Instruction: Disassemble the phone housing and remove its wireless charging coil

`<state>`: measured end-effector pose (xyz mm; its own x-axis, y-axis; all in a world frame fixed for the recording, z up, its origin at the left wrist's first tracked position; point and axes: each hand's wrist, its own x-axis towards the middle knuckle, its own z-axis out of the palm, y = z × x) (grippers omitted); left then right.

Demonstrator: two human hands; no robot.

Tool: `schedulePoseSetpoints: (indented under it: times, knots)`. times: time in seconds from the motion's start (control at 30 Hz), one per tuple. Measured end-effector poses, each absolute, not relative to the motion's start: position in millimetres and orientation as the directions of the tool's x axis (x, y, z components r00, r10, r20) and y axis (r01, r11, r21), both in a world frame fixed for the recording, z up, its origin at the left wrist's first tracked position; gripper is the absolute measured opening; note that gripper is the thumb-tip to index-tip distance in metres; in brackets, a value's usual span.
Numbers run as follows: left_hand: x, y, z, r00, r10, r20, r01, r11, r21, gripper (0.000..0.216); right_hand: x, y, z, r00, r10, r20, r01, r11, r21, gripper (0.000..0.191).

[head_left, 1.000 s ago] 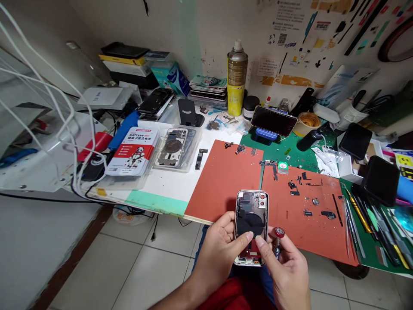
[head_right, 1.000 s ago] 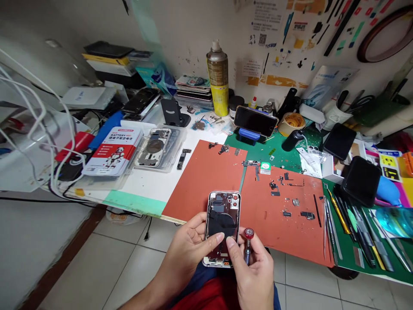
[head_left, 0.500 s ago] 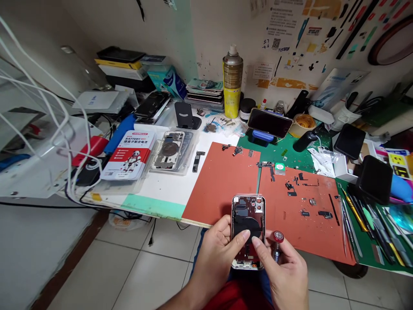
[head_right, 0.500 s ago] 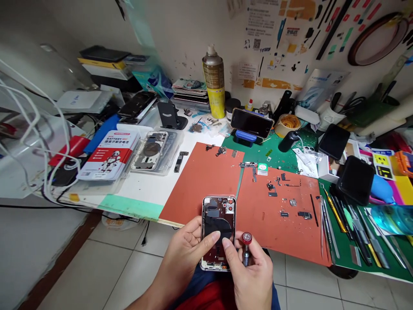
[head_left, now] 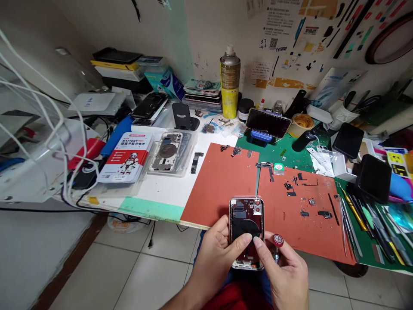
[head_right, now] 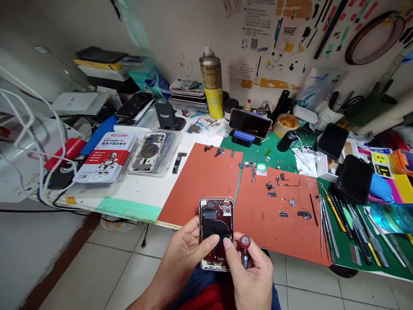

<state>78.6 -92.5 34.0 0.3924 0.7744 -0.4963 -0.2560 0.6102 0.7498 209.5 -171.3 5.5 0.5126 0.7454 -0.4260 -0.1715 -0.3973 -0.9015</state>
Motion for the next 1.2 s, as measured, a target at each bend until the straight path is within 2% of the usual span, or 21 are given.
schedulePoseSetpoints:
  times: [0.2,0.5,0.7,0.93,1.2]
  knots:
    - [85,-90,32,0.24,0.825,-0.511,-0.155,0.552,0.819,0.039,208,-177,-7,0.476,0.777,-0.412,-0.153,-0.389,-0.909,0.042]
    - [84,-95,29,0.256,0.833,-0.491,-0.17,0.538,0.825,0.032,207,-177,-6,0.461,0.773,-0.436,-0.191,-0.393,-0.899,0.043]
    - [88,-91,31,0.208,0.817,-0.537,-0.143,0.569,0.81,0.032,205,-173,-4,0.497,0.768,-0.404,-0.125,-0.397,-0.909,0.042]
    - [91,-86,40,0.219,0.794,-0.567,-0.169,0.604,0.779,0.029,204,-171,-2,0.484,0.775,-0.407,-0.116,-0.405,-0.907,0.041]
    - [87,-84,40,0.34,0.764,-0.549,-0.286,0.64,0.714,0.036,207,-171,-1,0.453,0.78,-0.431,-0.133,-0.419,-0.898,0.046]
